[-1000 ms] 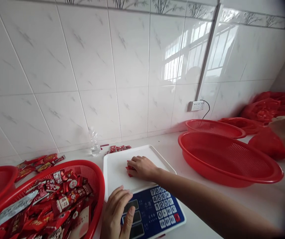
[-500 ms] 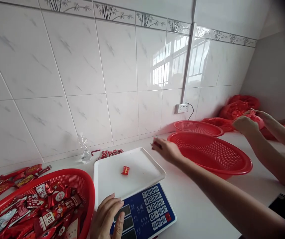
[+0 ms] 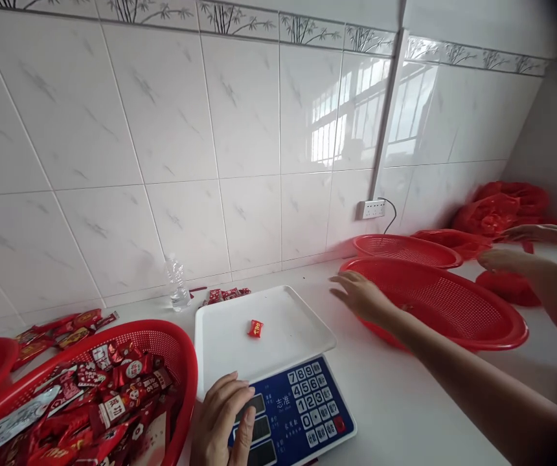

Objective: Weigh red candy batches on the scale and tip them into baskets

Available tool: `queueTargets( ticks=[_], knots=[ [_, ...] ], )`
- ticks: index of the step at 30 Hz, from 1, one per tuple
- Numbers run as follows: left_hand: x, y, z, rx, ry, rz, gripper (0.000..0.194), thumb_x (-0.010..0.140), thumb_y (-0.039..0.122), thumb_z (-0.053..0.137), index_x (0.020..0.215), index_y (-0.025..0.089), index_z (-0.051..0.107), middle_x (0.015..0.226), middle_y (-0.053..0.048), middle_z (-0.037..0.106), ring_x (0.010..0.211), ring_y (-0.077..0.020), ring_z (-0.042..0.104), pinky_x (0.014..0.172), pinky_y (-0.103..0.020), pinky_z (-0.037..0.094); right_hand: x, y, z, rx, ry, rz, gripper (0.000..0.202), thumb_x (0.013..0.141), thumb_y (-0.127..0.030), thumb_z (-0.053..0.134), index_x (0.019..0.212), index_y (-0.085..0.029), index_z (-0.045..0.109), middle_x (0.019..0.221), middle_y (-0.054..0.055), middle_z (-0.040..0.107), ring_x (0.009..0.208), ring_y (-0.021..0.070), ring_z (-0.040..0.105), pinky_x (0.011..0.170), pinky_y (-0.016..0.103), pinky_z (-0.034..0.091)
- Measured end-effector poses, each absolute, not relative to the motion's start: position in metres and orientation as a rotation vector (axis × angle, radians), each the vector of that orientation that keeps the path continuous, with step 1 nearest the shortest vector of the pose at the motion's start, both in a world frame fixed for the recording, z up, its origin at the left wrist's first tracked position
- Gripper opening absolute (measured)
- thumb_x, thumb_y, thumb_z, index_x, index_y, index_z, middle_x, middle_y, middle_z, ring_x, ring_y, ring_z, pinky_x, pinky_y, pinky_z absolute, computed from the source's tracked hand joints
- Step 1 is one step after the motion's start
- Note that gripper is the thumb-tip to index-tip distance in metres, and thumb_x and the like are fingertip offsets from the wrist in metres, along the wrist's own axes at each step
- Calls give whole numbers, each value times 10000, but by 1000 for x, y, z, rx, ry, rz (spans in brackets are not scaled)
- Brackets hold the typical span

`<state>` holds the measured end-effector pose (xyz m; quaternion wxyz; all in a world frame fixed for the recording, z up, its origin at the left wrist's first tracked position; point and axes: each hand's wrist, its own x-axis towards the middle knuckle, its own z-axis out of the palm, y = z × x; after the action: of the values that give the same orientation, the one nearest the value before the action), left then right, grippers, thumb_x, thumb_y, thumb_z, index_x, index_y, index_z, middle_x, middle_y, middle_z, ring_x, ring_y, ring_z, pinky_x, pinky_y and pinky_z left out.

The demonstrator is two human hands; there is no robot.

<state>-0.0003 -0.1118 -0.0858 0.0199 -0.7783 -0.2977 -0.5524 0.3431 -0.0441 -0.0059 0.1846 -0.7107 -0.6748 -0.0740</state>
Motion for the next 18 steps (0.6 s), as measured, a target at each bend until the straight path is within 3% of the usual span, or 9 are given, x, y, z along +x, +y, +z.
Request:
queueTargets(
  ticks=[5,7,9,11,13,18],
  knots=[
    [-6,-113,-81,-2427,-929,-1636,197,887,209,478,1029,232,613,969,-38,670,1016,-198,591,835,-300,495,227,-35,-15,-1464,-2427,-15,384,869,-411,484,1238,-320,541,1359,20,489,1221,186,456,976,307,395],
    [-8,-112,-80,-2438,-884,-1572,206,872,190,491,1039,224,606,969,-38,671,1010,-192,595,826,-286,501,195,-33,-22,-1338,-2502,0,358,883,-353,475,1224,-283,559,1307,58,536,1161,189,508,933,302,424],
    [-10,-110,-81,-2441,-863,-1540,207,866,181,497,1040,221,602,966,-37,671,1002,-187,599,818,-276,505,176,-29,-28,-1261,-2531,-12,278,894,-266,450,1092,-229,642,1120,81,643,1012,182,586,861,293,457],
    [-9,-109,-82,-2425,-887,-1567,192,879,195,483,1026,226,604,954,-34,672,995,-185,599,821,-278,502,171,-27,-33,-1218,-2526,-44,248,883,-196,444,943,-198,685,937,75,680,879,175,608,782,280,478],
    [-6,-110,-83,-2407,-913,-1622,180,896,218,468,1005,234,610,940,-31,672,989,-186,599,825,-285,497,179,-26,-35,-1206,-2486,-87,242,859,-141,454,906,-196,686,889,65,677,848,172,597,748,269,481],
    [2,-112,-85,-2392,-877,-1733,167,902,243,475,974,231,626,905,-38,675,956,-190,613,809,-285,505,257,-35,-23,-1454,-2126,-267,320,882,-133,364,1030,-185,644,1085,102,628,1027,211,543,877,366,450]
  ],
)
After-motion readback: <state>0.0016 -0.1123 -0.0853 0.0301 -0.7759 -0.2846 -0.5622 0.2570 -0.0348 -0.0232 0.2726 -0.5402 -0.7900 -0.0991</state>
